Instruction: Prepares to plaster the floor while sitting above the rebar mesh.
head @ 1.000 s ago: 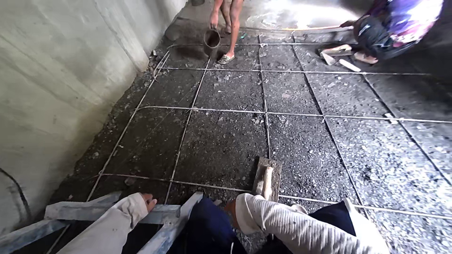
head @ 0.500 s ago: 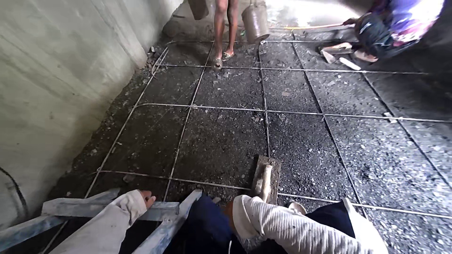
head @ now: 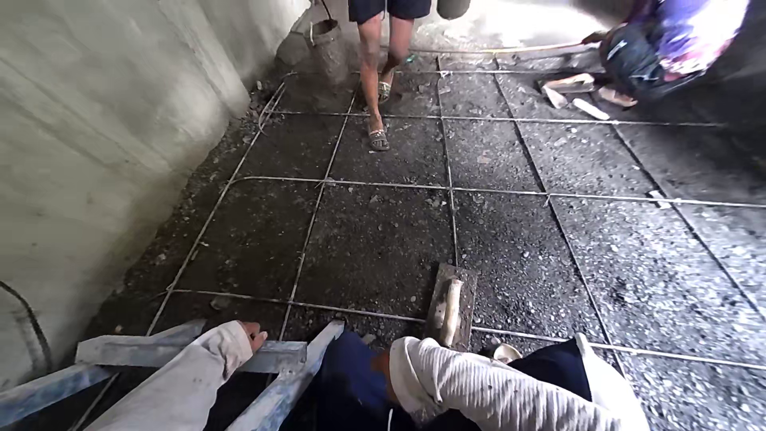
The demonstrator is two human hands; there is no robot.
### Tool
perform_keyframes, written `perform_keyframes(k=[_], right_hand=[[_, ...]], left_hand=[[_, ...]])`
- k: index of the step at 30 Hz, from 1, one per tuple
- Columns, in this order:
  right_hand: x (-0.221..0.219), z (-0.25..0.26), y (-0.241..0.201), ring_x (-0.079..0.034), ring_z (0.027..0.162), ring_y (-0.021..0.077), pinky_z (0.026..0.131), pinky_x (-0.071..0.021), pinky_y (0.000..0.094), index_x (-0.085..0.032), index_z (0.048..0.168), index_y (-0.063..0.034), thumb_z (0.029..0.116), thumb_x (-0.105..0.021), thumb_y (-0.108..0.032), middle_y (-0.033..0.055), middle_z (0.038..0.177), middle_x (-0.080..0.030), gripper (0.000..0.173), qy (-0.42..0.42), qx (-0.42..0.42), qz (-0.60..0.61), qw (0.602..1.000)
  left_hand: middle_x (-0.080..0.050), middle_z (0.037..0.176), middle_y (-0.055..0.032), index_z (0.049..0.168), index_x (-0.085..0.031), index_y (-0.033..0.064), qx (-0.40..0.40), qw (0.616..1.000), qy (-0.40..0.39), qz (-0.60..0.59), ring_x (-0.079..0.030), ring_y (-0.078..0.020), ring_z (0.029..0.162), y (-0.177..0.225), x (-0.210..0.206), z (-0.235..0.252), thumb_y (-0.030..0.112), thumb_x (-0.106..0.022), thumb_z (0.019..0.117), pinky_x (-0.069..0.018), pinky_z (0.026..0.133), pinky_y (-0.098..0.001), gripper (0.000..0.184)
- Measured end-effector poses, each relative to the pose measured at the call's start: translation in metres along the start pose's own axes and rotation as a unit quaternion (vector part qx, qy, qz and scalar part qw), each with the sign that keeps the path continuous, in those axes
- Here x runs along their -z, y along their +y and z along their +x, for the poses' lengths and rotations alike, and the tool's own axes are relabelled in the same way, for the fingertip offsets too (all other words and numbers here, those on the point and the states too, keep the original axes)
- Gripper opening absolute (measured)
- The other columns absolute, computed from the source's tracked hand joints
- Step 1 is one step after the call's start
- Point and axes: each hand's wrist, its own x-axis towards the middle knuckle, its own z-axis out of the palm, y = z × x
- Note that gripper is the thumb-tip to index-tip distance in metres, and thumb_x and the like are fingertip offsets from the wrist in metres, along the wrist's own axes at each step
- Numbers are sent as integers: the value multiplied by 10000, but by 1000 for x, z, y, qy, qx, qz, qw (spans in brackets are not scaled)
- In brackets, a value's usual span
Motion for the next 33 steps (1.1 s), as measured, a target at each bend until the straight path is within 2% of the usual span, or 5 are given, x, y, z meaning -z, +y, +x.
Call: perform_keyframes(k=[8, 13, 17, 26, 33], right_hand=[[22, -15, -14, -513, 1341, 447, 1126, -393, 559, -499, 1398, 136, 1089, -449, -126, 347, 1414, -529, 408, -19, 6, -34, 999], [-27, 13, 5, -612, 1247, 337, 1084, -459, 443, -589, 1353, 75, 1069, -477, -194, 269, 1327, -633, 407, 201, -76, 74, 974], [21, -25, -1, -466, 1417, 401, 1192, -330, 521, -484, 1454, 93, 1060, -544, -174, 298, 1498, -497, 480, -20, -23, -41, 999], [16, -9, 40, -509, 1393, 400, 1180, -369, 569, -471, 1494, 25, 1031, -616, -255, 287, 1458, -543, 561, -74, -38, -110, 990], [4, -2, 63, -528, 1373, 417, 1159, -389, 604, -459, 1516, -7, 1027, -618, -344, 284, 1443, -559, 615, -82, -24, -140, 986]], left_hand=[[-698, 1204, -239, 1213, -667, -7, -11, 1000, 5, -5, -658, -364, 1197, 8, 10, -15, 443, -431, 1084, -481, 1048, -564, 524], [-699, 1207, -237, 1218, -673, 1, 2, 1000, 1, -7, -653, -365, 1208, 8, 8, -14, 465, -420, 1081, -476, 1058, -567, 546], [-700, 1206, -239, 1227, -670, -1, -5, 1000, 4, -12, -655, -362, 1207, 6, 6, -12, 462, -422, 1080, -477, 1058, -565, 546], [-738, 1037, -200, 1059, -736, 60, -23, 994, 96, -42, -705, -363, 1065, -31, -55, 53, 571, -459, 1016, -528, 955, -614, 583], [-694, 1223, -237, 1269, -680, 42, -8, 998, 45, -52, -640, -387, 1217, -3, -12, 2, 525, -418, 1062, -456, 1064, -619, 587]])
